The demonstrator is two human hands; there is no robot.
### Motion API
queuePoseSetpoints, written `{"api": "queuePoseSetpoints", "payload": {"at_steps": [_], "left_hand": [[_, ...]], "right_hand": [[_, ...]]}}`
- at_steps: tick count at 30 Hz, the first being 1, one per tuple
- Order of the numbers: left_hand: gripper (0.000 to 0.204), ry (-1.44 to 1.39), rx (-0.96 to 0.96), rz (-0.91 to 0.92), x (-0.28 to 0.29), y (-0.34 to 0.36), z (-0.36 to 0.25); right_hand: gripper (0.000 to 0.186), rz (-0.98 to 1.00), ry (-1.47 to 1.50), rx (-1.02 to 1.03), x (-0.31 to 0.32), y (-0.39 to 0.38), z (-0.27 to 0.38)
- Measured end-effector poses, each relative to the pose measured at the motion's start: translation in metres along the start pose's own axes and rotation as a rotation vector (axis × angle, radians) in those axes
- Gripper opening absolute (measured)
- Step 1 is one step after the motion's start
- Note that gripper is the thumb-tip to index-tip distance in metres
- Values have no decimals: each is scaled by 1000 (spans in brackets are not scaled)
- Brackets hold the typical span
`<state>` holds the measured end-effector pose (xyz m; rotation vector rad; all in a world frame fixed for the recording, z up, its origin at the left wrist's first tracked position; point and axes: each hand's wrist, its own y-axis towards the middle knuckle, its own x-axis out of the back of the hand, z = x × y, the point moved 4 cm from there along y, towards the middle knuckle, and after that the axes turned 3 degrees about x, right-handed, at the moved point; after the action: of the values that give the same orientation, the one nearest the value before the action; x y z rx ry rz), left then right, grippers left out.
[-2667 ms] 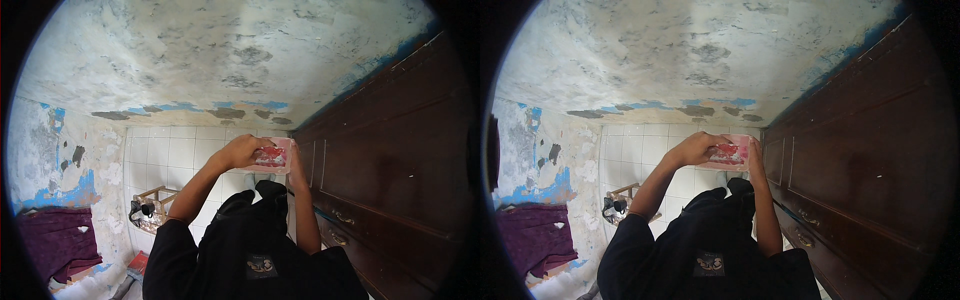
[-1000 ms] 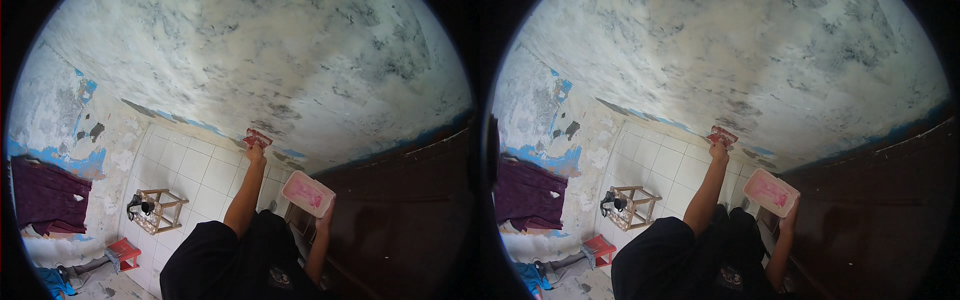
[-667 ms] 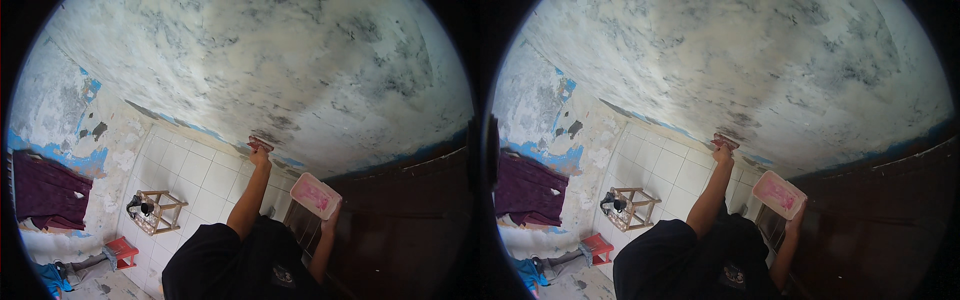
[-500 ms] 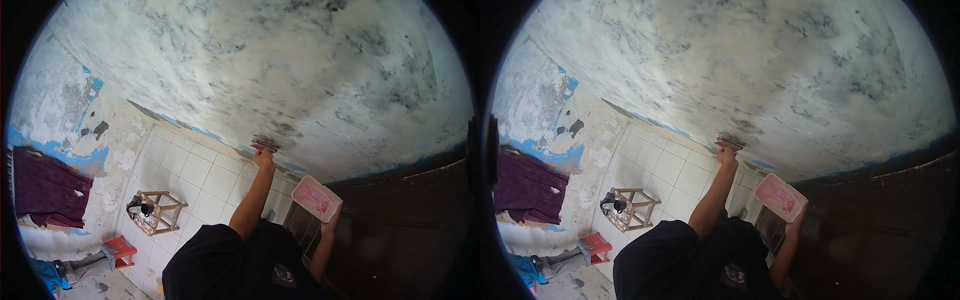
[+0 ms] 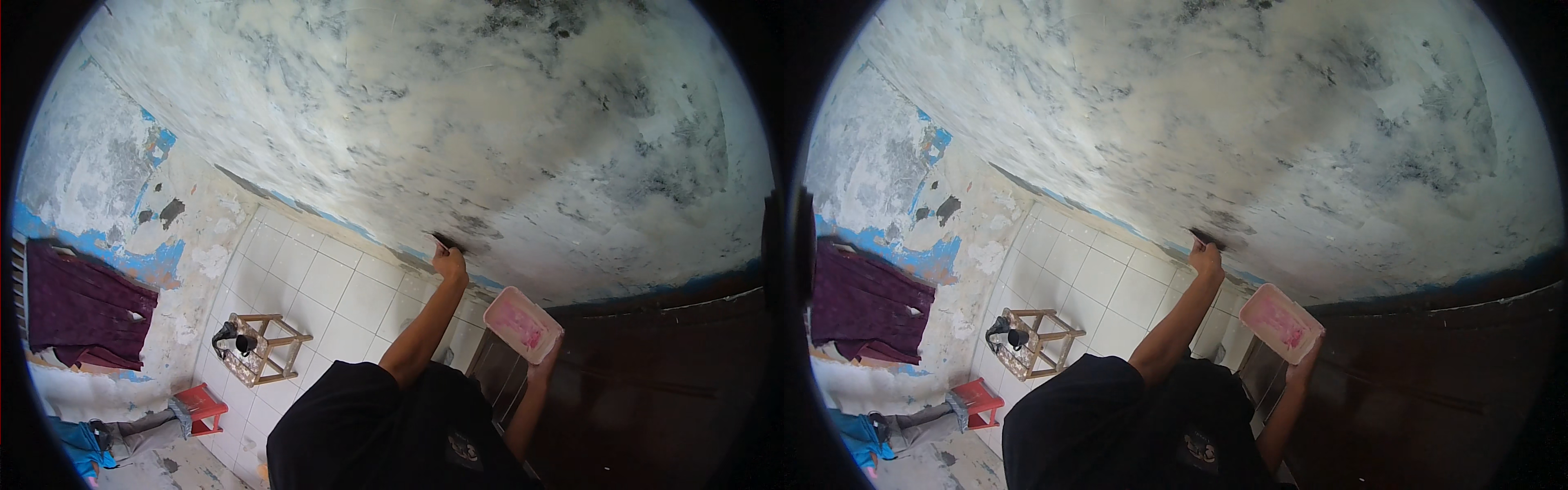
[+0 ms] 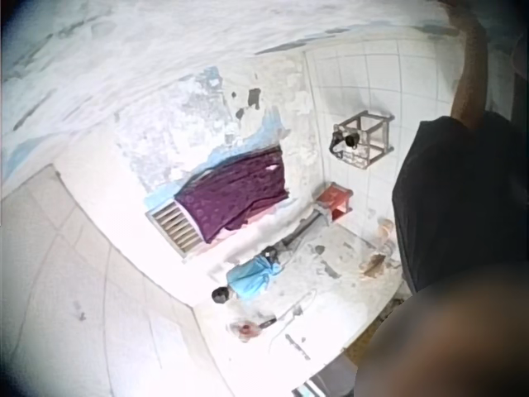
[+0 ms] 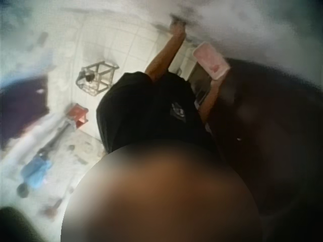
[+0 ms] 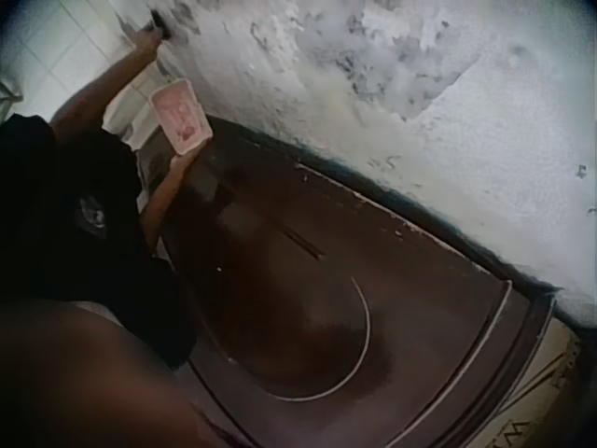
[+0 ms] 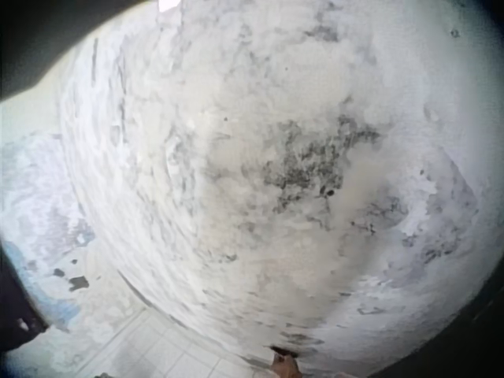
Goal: The person patches a damaged wall by applying putty from a plastic container to the wall with a putty knife.
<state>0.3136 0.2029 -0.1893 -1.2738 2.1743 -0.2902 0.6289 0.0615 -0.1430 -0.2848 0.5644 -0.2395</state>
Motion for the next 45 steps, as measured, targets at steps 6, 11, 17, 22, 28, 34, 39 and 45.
{"api": "queuePoseSetpoints", "payload": {"at_steps": [6, 11, 17, 22, 28, 34, 39, 45], "left_hand": [[31, 49, 55, 66, 13, -8, -5], [24, 76, 123, 165, 18, -46, -17], [19, 48, 197, 33, 74, -37, -18], [16, -159, 68, -129, 112, 48, -3], [12, -193, -78, -63, 48, 17, -3], [16, -139, 12, -20, 83, -30, 6], [19, -175, 9, -107, 79, 8, 5], [32, 383, -470, -200, 15, -24, 7]], "right_hand": [[64, 36, -16, -70, -22, 2, -5], [63, 113, -46, -51, -26, 3, -6], [69, 63, -82, -96, -14, -4, -14], [65, 78, -66, -109, -18, -11, -34], [70, 79, -98, -173, 0, -23, -50], [72, 71, -118, -153, 12, -24, -40], [71, 56, -109, -159, 15, -26, -35], [71, 70, -115, -152, 2, -27, -45]]}}
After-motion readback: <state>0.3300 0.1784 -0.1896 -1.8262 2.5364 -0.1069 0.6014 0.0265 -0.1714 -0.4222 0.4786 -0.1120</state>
